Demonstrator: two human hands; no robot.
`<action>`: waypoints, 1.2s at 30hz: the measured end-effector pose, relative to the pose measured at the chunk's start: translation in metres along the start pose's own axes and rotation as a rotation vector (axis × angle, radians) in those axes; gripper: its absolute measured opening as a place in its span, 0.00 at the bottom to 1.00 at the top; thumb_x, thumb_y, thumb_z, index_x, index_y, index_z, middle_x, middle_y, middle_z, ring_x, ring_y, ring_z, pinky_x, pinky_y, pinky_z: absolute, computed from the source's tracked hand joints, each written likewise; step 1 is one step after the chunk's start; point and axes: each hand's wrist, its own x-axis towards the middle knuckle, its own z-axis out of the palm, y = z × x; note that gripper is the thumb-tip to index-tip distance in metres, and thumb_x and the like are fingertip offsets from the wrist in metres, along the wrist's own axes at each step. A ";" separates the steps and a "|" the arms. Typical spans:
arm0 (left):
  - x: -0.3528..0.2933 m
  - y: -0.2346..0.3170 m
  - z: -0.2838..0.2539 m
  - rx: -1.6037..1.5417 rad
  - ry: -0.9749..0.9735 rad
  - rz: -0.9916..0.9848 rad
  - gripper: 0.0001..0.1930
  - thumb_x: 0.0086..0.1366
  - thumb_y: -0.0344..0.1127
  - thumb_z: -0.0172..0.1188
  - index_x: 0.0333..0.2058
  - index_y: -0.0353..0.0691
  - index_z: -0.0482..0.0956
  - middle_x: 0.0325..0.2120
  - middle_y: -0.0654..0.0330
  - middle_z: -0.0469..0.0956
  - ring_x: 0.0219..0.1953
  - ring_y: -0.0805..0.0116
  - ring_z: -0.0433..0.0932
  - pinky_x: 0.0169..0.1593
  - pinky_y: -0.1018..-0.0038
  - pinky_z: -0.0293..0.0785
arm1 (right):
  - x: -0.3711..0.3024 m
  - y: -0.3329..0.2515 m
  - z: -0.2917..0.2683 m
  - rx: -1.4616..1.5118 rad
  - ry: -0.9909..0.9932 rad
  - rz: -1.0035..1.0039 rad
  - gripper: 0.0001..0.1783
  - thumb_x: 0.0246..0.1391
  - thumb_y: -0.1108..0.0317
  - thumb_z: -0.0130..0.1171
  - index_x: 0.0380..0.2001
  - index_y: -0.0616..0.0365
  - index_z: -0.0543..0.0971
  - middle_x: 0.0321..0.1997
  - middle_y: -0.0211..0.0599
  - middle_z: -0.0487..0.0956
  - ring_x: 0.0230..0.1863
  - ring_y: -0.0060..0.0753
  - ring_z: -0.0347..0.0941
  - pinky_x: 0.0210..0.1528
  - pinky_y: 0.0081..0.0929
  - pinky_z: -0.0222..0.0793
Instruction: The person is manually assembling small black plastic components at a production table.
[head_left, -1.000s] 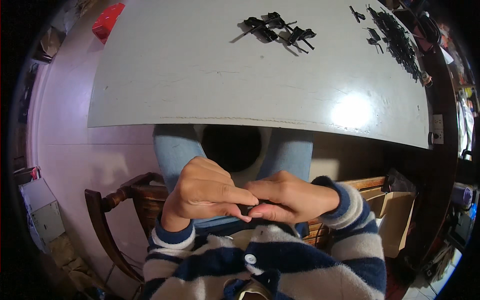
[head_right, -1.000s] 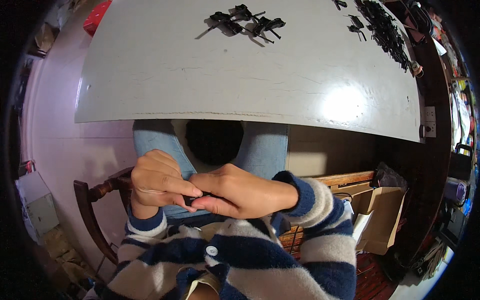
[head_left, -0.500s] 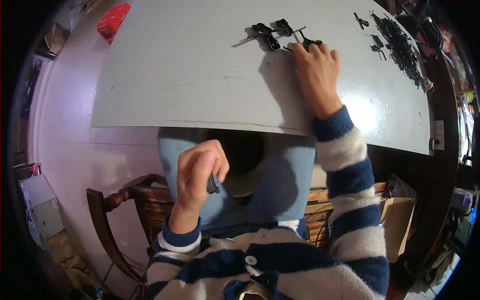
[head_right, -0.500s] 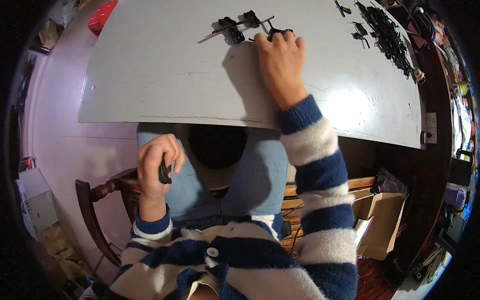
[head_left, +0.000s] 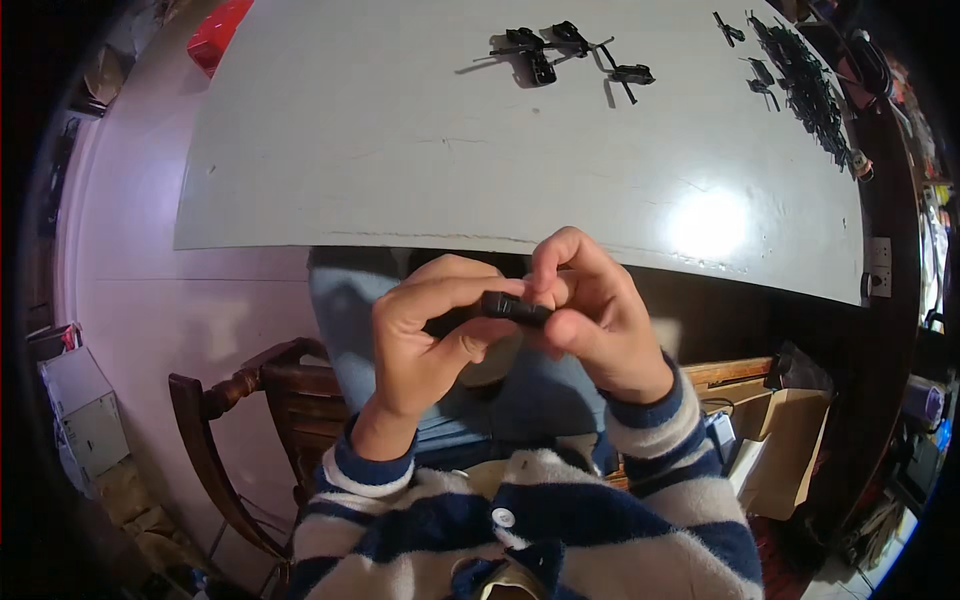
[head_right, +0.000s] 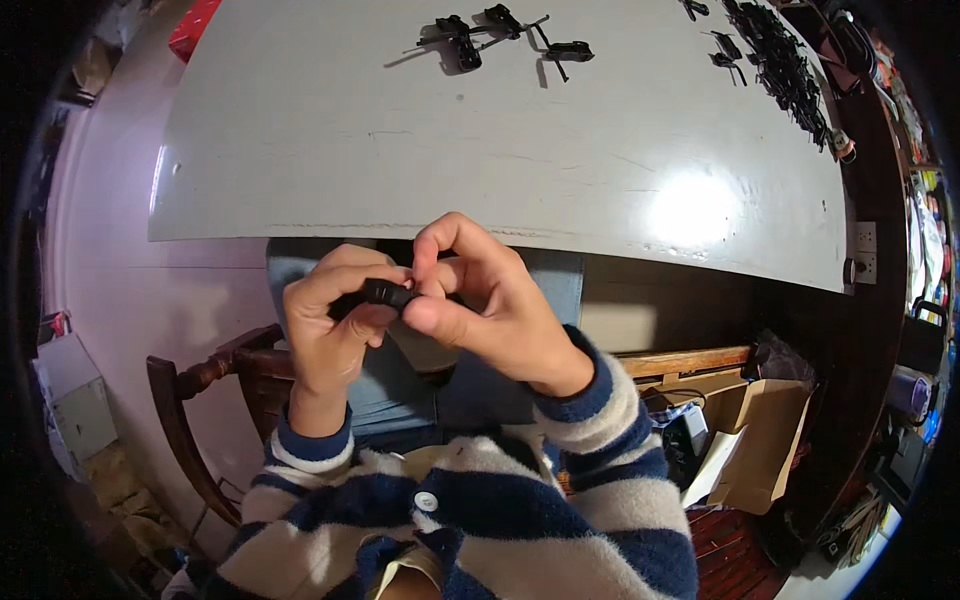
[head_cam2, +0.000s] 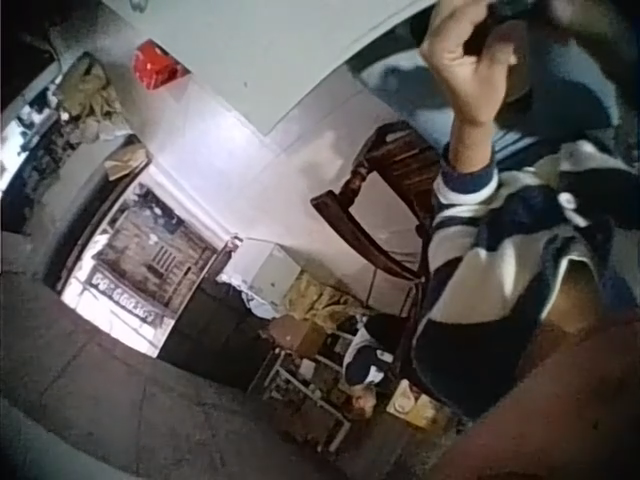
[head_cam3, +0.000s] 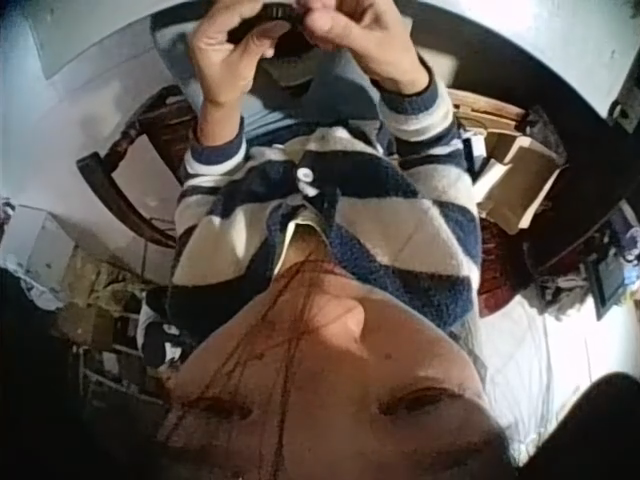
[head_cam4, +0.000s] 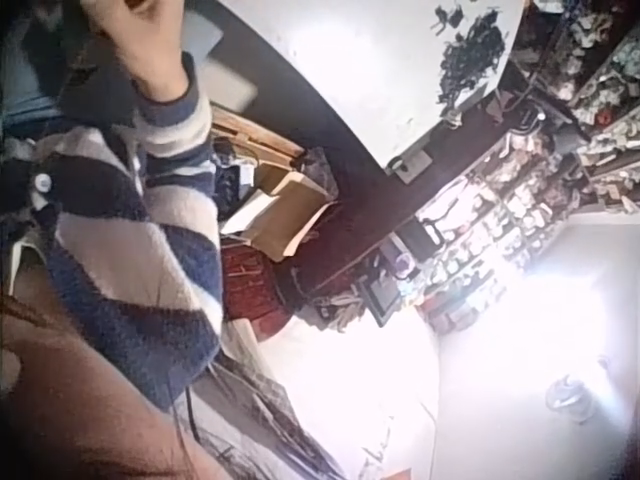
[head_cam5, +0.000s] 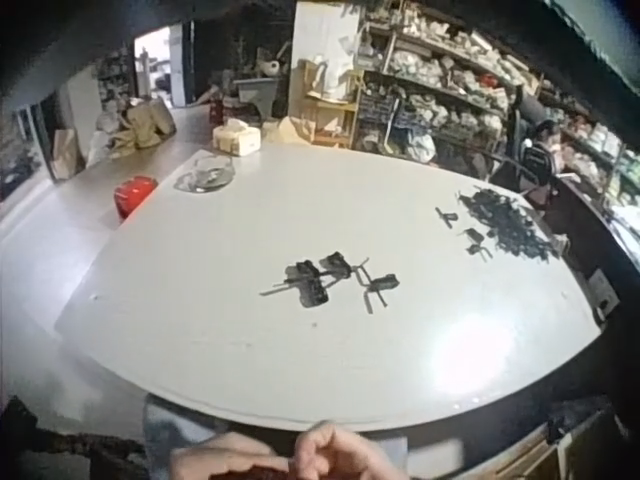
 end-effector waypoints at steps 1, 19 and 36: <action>0.000 0.005 0.000 0.085 0.018 0.011 0.14 0.52 0.38 0.63 0.32 0.31 0.79 0.30 0.58 0.74 0.18 0.82 0.66 0.20 0.87 0.59 | -0.001 -0.008 0.004 -0.115 0.038 0.067 0.13 0.47 0.72 0.61 0.31 0.57 0.66 0.24 0.20 0.65 0.26 0.11 0.60 0.31 0.11 0.58; -0.010 0.013 0.008 0.562 -0.012 0.291 0.16 0.46 0.26 0.65 0.37 0.34 0.79 0.26 0.57 0.76 0.24 0.70 0.73 0.27 0.80 0.69 | -0.008 0.010 0.001 -0.002 0.135 0.047 0.07 0.46 0.78 0.59 0.23 0.59 0.70 0.33 0.39 0.75 0.33 0.24 0.70 0.38 0.18 0.67; -0.004 0.021 -0.005 0.382 -0.034 0.382 0.15 0.46 0.41 0.67 0.25 0.35 0.78 0.12 0.61 0.73 0.13 0.71 0.71 0.20 0.82 0.65 | -0.012 0.009 0.010 -0.067 0.050 0.154 0.23 0.51 0.49 0.54 0.34 0.59 0.66 0.26 0.30 0.71 0.19 0.14 0.61 0.20 0.11 0.55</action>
